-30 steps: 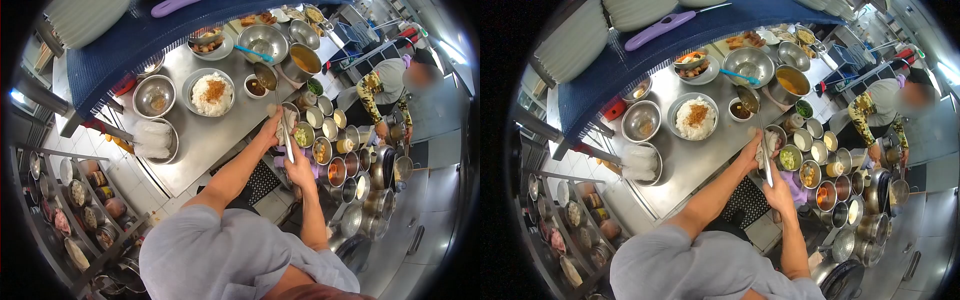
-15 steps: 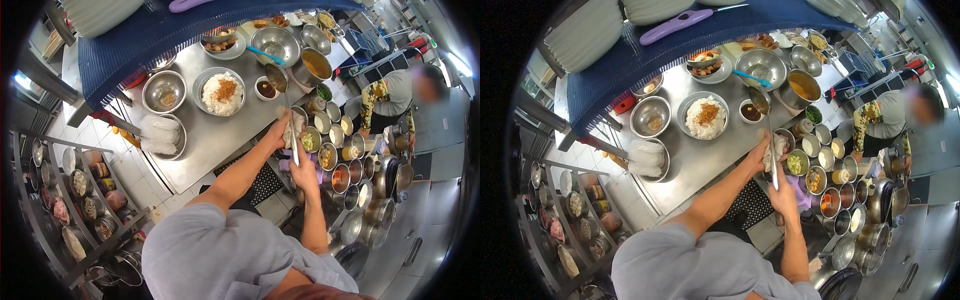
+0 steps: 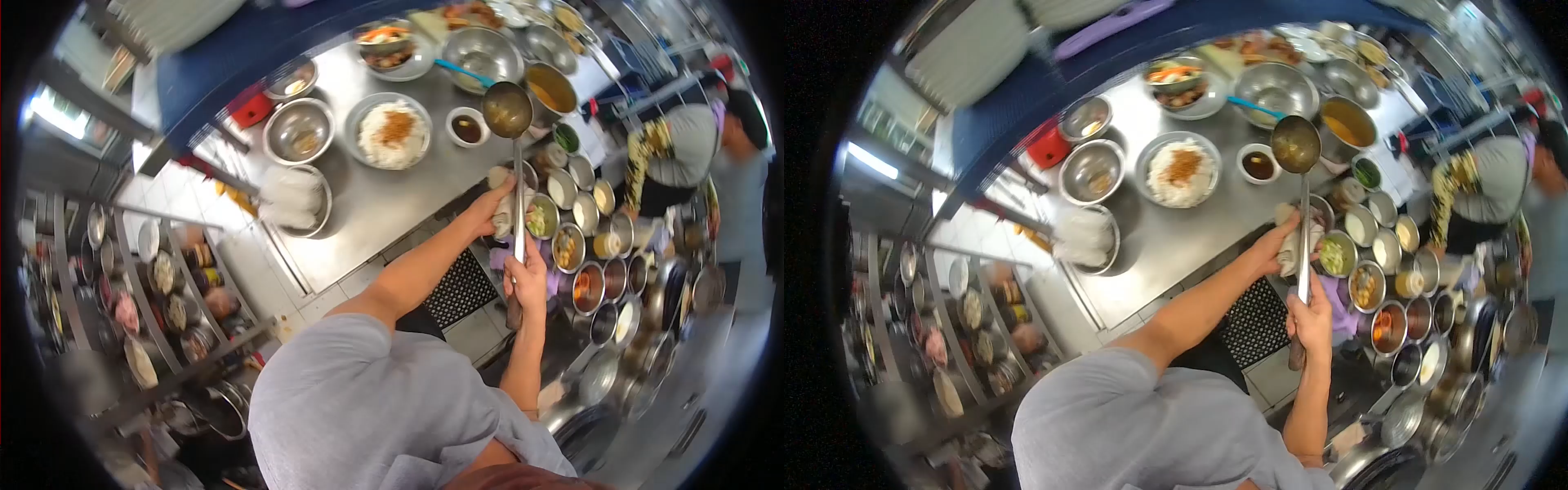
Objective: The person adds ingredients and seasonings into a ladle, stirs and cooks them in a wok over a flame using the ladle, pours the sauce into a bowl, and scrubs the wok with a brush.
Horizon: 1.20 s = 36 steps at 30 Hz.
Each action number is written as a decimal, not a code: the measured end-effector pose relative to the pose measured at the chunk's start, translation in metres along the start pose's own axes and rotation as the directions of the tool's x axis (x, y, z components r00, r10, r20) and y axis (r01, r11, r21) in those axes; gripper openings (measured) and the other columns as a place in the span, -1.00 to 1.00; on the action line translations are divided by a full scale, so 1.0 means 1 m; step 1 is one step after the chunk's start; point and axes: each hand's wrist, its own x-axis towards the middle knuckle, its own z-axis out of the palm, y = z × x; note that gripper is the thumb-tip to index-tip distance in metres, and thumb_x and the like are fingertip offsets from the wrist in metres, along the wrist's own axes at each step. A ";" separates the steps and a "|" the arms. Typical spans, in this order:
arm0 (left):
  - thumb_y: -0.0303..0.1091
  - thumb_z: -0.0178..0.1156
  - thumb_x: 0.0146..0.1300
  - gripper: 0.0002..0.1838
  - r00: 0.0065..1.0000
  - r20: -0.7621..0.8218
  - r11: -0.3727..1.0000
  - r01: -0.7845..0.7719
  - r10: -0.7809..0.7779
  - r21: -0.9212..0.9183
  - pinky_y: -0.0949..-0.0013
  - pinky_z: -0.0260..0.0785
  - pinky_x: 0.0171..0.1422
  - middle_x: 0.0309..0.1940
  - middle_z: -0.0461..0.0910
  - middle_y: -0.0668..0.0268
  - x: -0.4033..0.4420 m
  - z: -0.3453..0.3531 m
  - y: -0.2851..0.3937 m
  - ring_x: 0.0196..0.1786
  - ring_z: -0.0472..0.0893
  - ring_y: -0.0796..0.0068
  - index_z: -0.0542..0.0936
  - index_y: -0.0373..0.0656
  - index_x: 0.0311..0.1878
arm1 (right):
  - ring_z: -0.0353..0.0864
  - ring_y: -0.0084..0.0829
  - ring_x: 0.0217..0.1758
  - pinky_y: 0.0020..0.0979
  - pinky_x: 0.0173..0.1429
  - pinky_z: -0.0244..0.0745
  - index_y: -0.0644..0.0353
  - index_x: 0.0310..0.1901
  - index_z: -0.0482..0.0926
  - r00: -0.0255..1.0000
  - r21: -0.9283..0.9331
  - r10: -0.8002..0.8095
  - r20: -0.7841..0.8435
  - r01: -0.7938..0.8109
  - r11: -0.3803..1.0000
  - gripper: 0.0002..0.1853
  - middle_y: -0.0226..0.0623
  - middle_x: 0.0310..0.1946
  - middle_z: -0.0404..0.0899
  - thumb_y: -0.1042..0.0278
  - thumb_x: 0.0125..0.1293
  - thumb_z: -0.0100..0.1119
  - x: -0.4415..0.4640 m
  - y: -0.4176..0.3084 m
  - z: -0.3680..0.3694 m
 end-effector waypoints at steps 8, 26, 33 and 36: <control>0.34 0.00 0.26 -0.16 0.535 0.050 0.535 0.827 -0.843 0.173 -0.14 0.49 0.05 0.17 0.45 -0.05 -0.091 -0.007 -0.133 0.15 0.53 -0.07 0.27 -0.14 0.39 | 0.27 -0.63 -0.78 -0.59 -0.68 0.21 0.17 0.50 0.01 0.881 0.411 -0.180 -0.437 0.374 0.831 -0.23 -0.39 -0.61 0.36 0.54 0.26 0.05 -0.194 -0.009 -0.108; 0.28 -0.26 0.43 -0.44 0.170 -0.326 -0.132 0.673 -0.930 0.728 0.47 0.38 -0.53 -0.37 0.62 0.43 -0.096 0.183 -0.610 -0.42 0.59 0.41 0.53 0.02 -0.12 | 0.62 -0.15 -0.54 -0.13 -0.37 0.47 0.50 -0.06 0.42 -0.784 0.661 0.211 -0.584 -0.308 0.684 -0.63 0.07 -0.49 0.59 0.47 0.10 -0.03 -0.767 0.217 -0.141; -0.45 0.08 0.20 -0.88 0.435 -0.327 -0.122 0.435 -0.839 0.892 0.31 0.35 -0.61 -0.44 0.51 0.29 -0.059 0.136 -0.716 -0.49 0.57 0.39 0.44 -0.17 -0.18 | 0.41 -0.62 -0.71 -0.59 -0.67 0.28 0.50 -0.15 0.42 -0.275 -0.164 0.595 -0.756 0.958 0.234 -0.76 -0.44 -0.66 0.41 0.44 0.31 0.01 -0.813 0.307 -0.203; -0.46 0.07 0.19 -0.84 0.512 -0.238 -0.079 0.313 -0.825 0.946 0.28 0.39 -0.55 -0.42 0.51 0.25 -0.038 0.157 -0.709 -0.47 0.59 0.35 0.45 -0.24 -0.16 | 0.39 -0.68 -0.70 -0.66 -0.69 0.28 0.47 -0.13 0.34 -0.166 -0.154 0.615 -0.771 0.985 0.073 -0.79 -0.49 -0.59 0.35 0.48 0.32 0.03 -0.790 0.266 -0.211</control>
